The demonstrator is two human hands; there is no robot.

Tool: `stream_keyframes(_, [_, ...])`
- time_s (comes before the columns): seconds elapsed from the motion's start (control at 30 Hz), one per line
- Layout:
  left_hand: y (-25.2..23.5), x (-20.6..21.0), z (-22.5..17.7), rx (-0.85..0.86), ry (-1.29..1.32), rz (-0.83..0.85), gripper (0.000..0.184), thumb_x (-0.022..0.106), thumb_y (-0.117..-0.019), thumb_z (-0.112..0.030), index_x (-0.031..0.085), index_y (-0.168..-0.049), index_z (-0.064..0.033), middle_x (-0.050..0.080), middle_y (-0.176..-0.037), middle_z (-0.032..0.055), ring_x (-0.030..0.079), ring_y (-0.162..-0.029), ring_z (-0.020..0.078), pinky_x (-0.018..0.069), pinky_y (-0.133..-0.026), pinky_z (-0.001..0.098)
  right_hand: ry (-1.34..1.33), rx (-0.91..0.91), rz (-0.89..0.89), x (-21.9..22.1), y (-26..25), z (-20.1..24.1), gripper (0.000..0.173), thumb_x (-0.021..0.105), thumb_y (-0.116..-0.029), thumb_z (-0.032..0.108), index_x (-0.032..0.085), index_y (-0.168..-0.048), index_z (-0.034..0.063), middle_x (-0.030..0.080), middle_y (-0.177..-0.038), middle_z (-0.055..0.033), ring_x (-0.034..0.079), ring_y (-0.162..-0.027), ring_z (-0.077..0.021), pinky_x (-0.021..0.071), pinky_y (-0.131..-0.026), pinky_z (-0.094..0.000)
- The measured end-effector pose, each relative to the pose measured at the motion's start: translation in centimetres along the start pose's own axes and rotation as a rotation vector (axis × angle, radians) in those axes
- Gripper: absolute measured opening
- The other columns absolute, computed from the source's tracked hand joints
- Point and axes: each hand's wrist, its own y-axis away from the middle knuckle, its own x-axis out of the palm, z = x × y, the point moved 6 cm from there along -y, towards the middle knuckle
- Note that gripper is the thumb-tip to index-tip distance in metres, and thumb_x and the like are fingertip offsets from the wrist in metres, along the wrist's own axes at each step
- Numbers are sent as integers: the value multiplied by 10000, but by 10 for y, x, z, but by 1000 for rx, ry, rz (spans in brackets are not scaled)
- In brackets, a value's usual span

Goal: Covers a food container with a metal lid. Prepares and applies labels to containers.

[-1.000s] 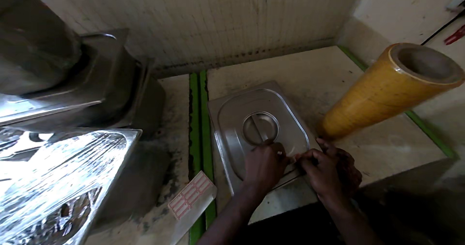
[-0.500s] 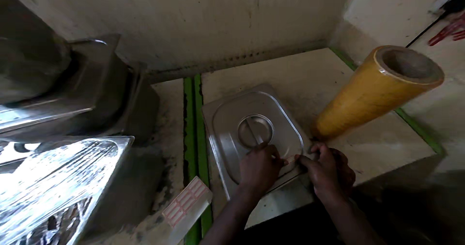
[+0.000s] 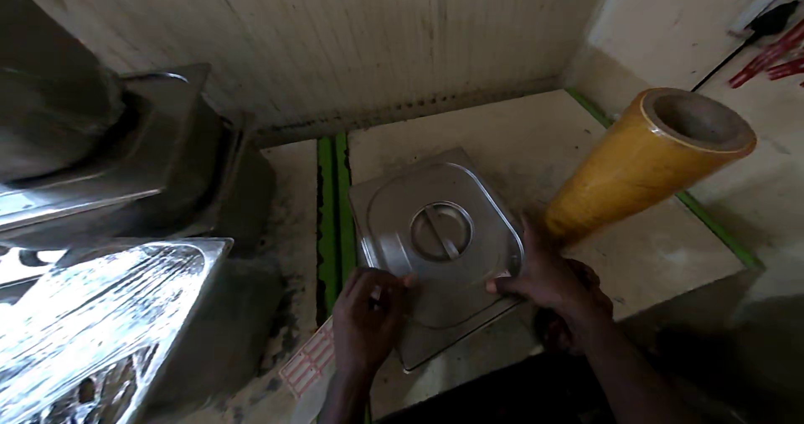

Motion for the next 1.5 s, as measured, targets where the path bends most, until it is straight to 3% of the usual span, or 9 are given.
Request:
stream_keyframes(0.13, [21, 13, 20, -44, -32, -28, 196, 704, -900, -307, 708, -871, -113, 651, -907, 25, 617, -753, 61, 534, -614, 214, -20, 40, 119, 6, -18, -10, 1497, 1006, -530, 486, 62, -1661, 220, 315, -1622, -203, 466, -1374, -427, 460, -1036, -639])
stream_keyframes(0.33, [24, 15, 21, -38, -36, -36, 176, 702, -886, -298, 705, -877, -122, 638, -897, 12, 587, -709, 29, 503, -577, 171, -141, 59, 194, 4, -23, -10, 1403, 1031, -533, 312, 149, -1621, 218, 557, -1407, -189, 605, -1219, -363, 532, -964, -591])
stream_keyframes(0.43, [24, 15, 22, -49, -32, -34, 177, 704, -887, -295, 707, -873, -119, 639, -900, 10, 581, -707, 36, 498, -574, 181, -259, 65, 228, 0, -23, -10, 1251, 981, -645, 148, 197, -1616, 236, 575, -1366, -204, 635, -1155, -362, 562, -909, -564])
stream_keyframes(0.63, [22, 14, 21, -16, -12, -45, 182, 698, -897, -293, 692, -859, -115, 635, -887, 9, 596, -764, 31, 510, -624, 167, -395, 76, 243, -3, -28, -24, 1098, 918, -739, 111, 279, -1617, 273, 532, -1459, -163, 608, -1217, -339, 551, -946, -551])
stream_keyframes(0.8, [20, 13, 20, -31, -56, -54, 214, 687, -893, -311, 699, -844, -103, 633, -873, 23, 582, -728, 45, 500, -608, 186, -553, -16, 329, -3, -21, -22, 965, 768, -866, 52, 225, -1634, 267, 531, -1477, -116, 620, -1225, -259, 561, -973, -468])
stream_keyframes(0.87, [20, 12, 20, -28, -57, -53, 227, 682, -905, -321, 700, -851, -102, 635, -878, 29, 579, -719, 47, 498, -601, 186, -557, -15, 360, -5, -19, -20, 875, 702, -949, 95, 202, -1642, 282, 492, -1526, -90, 586, -1279, -237, 529, -1019, -459])
stream_keyframes(1.13, [20, 14, 22, -23, -45, -43, 245, 689, -904, -340, 694, -845, -103, 620, -867, 20, 565, -731, 19, 472, -601, 146, -467, 23, 271, 2, -18, -28, 939, 776, -902, 383, 203, -1643, 319, 459, -1567, -93, 540, -1341, -280, 504, -1033, -529])
stream_keyframes(1.4, [19, 13, 22, -22, -25, -44, 208, 690, -907, -302, 689, -845, -104, 619, -866, 4, 570, -753, 8, 475, -622, 135, -431, 57, 242, 6, -22, -29, 878, 743, -940, 306, 210, -1637, 351, 499, -1526, -127, 572, -1300, -314, 510, -1006, -567])
stream_keyframes(1.5, [19, 16, 15, -32, -113, -52, 242, 675, -916, -292, 692, -848, -60, 637, -871, 64, 594, -737, 81, 515, -631, 210, -390, -17, 268, 0, -37, -22, 876, 725, -953, 232, 203, -1654, 296, 377, -1631, -95, 456, -1429, -297, 415, -1125, -565])
